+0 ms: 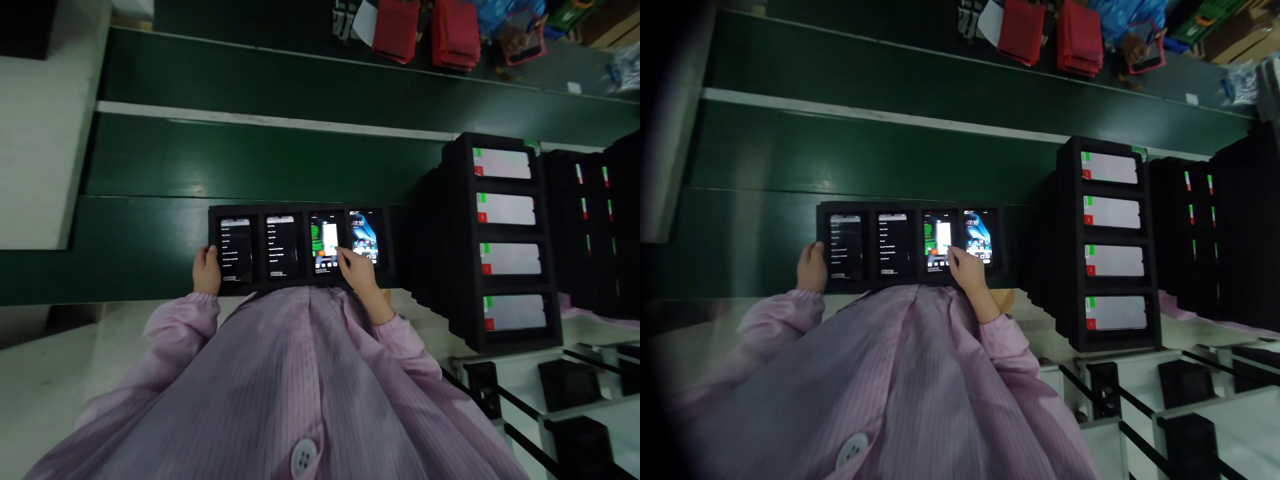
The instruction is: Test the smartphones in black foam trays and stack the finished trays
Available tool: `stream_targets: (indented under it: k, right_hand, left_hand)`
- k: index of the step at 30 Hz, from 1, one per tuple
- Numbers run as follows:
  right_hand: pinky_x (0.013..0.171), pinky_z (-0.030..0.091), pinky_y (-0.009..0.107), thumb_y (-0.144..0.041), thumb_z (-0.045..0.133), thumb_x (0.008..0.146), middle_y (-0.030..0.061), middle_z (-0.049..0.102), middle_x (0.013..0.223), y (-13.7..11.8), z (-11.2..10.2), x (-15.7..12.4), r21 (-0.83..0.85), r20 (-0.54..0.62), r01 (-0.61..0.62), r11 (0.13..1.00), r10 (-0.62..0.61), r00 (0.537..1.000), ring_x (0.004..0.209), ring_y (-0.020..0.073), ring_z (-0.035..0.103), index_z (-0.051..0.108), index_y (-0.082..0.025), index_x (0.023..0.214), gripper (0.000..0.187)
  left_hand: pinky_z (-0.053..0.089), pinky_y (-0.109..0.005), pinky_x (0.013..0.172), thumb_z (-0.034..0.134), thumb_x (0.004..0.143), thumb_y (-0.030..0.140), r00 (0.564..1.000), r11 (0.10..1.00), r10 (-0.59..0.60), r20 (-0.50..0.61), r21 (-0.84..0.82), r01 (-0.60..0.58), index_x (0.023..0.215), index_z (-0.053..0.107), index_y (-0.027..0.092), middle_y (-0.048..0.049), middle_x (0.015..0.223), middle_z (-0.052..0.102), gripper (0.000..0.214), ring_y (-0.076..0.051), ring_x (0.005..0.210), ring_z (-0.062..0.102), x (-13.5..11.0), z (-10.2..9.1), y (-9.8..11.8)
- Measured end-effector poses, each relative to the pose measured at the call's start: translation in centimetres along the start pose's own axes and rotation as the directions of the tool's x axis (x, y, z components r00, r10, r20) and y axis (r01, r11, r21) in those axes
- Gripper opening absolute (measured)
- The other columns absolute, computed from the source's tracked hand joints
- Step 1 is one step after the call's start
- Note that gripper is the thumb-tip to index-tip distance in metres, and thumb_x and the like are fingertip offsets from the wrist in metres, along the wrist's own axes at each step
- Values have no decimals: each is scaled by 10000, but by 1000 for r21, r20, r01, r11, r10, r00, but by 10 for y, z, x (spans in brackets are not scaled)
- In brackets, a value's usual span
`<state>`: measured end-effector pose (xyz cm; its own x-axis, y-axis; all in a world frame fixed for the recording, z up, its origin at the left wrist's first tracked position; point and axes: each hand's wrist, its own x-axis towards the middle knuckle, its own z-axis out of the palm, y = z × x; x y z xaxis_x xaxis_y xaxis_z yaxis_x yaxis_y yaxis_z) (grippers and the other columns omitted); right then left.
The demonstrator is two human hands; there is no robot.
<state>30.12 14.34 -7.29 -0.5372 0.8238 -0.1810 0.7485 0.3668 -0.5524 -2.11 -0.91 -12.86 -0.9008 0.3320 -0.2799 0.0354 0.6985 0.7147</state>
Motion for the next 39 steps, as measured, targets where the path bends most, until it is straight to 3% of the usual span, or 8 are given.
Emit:
stream_targets:
  k: [10,13,17,22,28,32,36,39]
  right_hand:
    - [898,610,314,-321,586,1030,42,767,1253,-5,15,3,110,9,128,986,-130,991,1106,251,756,759,-277,1270,299]
    - [769,601,285,-324,552,1038,46,805,1134,10,6,-6,159,-61,135,978,-127,990,871,213,779,762,-256,1273,322]
    - [582,507,239,-305,493,1038,30,793,804,44,-15,-30,186,-193,124,975,-87,977,547,136,626,818,-198,1129,354]
    - [619,532,247,-282,502,1003,52,800,837,70,-31,-56,176,-174,95,980,-64,983,644,163,696,835,-188,1007,346]
    - [780,592,291,-318,481,1018,54,812,1085,69,-29,-49,133,-141,-37,990,56,988,882,216,770,802,-244,1161,359]
    - [738,571,268,-332,483,1030,62,819,1009,64,-31,-39,101,-173,-86,991,102,980,769,197,744,807,-218,1149,364]
    - [694,549,248,-345,474,1039,71,815,974,55,-31,-33,130,-170,-30,991,52,984,631,157,676,787,-183,1219,395]
    - [709,555,269,-337,484,1033,82,814,987,50,-28,-26,138,-143,-7,990,27,989,638,171,685,761,-172,1279,405]
  left_hand:
    - [472,-456,1061,471,914,358,1000,1000,11,0,18,-11,891,607,181,-77,900,650,224,-231,940,601,-3,-1,5]
    - [482,-454,1044,463,899,368,1000,1000,4,-8,26,-4,875,597,192,-73,896,647,223,-229,926,590,-6,-1,9]
    - [491,-463,1030,466,872,396,1000,999,-14,-8,42,14,873,583,206,-64,888,643,223,-232,912,580,-10,-3,12]
    - [479,-497,1051,459,848,423,1000,997,-28,2,76,28,879,561,221,-53,865,617,228,-247,930,587,-10,-5,13]
    - [474,-512,1056,469,835,450,1000,996,-16,-5,92,17,890,562,224,-57,866,629,251,-258,919,601,-8,-3,10]
    - [506,-473,1010,469,838,479,1000,996,8,-19,92,-6,899,571,229,-64,874,644,276,-266,942,608,-9,-2,9]
    - [506,-484,1003,459,841,455,1000,995,11,-13,98,-10,904,572,220,-81,900,654,268,-272,942,613,-10,-3,11]
    - [489,-514,1028,462,838,433,1000,995,1,1,102,-1,888,558,216,-79,881,642,243,-273,932,613,-10,-4,13]
